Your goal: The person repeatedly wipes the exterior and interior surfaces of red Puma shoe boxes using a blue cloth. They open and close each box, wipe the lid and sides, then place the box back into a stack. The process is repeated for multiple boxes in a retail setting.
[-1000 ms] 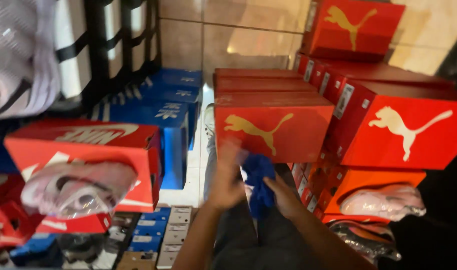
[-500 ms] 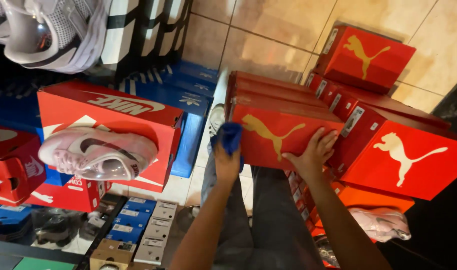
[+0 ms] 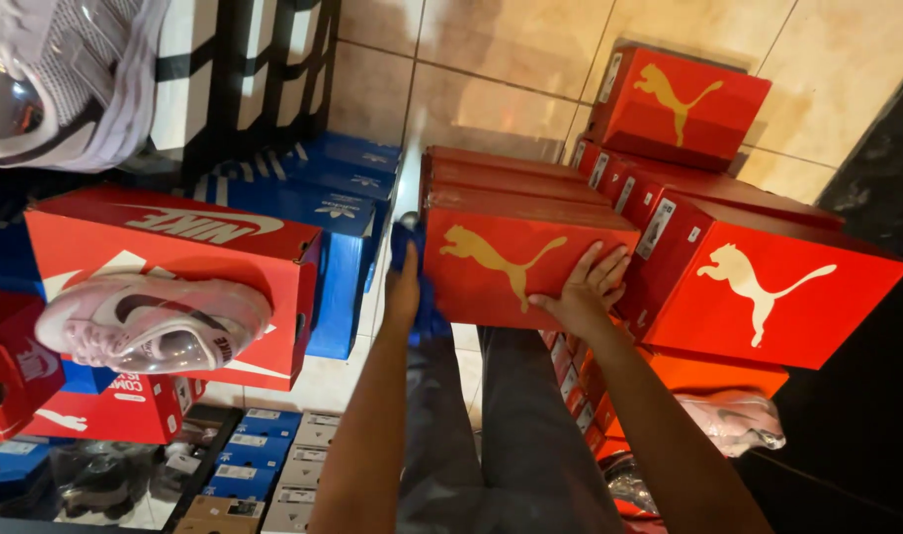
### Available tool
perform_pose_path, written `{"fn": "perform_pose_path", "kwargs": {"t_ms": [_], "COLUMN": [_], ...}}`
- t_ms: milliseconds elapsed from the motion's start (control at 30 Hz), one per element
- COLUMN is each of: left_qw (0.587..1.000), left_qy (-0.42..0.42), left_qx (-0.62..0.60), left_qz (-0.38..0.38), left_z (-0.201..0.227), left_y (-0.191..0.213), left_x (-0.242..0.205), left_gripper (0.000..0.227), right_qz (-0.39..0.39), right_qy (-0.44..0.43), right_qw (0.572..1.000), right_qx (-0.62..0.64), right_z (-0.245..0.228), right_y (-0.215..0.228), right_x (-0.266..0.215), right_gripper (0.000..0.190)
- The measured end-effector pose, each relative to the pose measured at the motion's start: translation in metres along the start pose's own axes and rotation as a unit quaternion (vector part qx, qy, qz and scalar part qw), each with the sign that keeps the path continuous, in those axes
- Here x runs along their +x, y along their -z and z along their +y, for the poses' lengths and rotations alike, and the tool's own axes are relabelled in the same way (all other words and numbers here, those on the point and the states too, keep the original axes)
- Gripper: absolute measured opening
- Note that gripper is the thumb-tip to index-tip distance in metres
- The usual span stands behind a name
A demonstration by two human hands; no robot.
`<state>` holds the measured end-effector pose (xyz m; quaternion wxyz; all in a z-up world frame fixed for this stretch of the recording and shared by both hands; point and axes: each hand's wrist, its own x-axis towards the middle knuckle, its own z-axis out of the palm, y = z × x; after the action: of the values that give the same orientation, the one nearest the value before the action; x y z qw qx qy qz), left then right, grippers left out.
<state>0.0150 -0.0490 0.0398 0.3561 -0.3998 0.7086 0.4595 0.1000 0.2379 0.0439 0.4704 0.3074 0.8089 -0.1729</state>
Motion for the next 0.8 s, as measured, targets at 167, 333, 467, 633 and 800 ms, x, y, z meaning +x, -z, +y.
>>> {"fn": "perform_pose_path", "kwargs": {"t_ms": [167, 333, 467, 633, 800], "left_qw": [0.993, 1.0, 0.999, 0.995, 0.989], "left_qy": [0.095, -0.01, 0.002, 0.102, 0.114], "left_qx": [0.055, 0.026, 0.033, -0.021, -0.045], "left_qz": [-0.036, -0.012, -0.02, -0.002, 0.086], "left_z": [-0.037, 0.07, 0.082, 0.019, -0.04], "left_y": [0.01, -0.021, -0.009, 0.011, 0.029], "left_x": [-0.005, 0.002, -0.023, -0.061, -0.081], "left_gripper": [0.097, 0.091, 0.096, 0.092, 0.078], "right_qz": [-0.032, -0.034, -0.01, 0.036, 0.171], "right_qy": [-0.003, -0.005, 0.01, 0.06, 0.218], "right_qw": [0.999, 0.999, 0.999, 0.994, 0.939], "right_qx": [0.018, 0.017, 0.028, 0.088, 0.204], "right_z": [-0.004, -0.001, 0.004, 0.006, 0.029], "right_y": [0.009, 0.007, 0.0, 0.009, 0.039], "right_x": [-0.001, 0.003, 0.001, -0.015, -0.046], "right_gripper": [0.153, 0.155, 0.152, 0.151, 0.101]}}
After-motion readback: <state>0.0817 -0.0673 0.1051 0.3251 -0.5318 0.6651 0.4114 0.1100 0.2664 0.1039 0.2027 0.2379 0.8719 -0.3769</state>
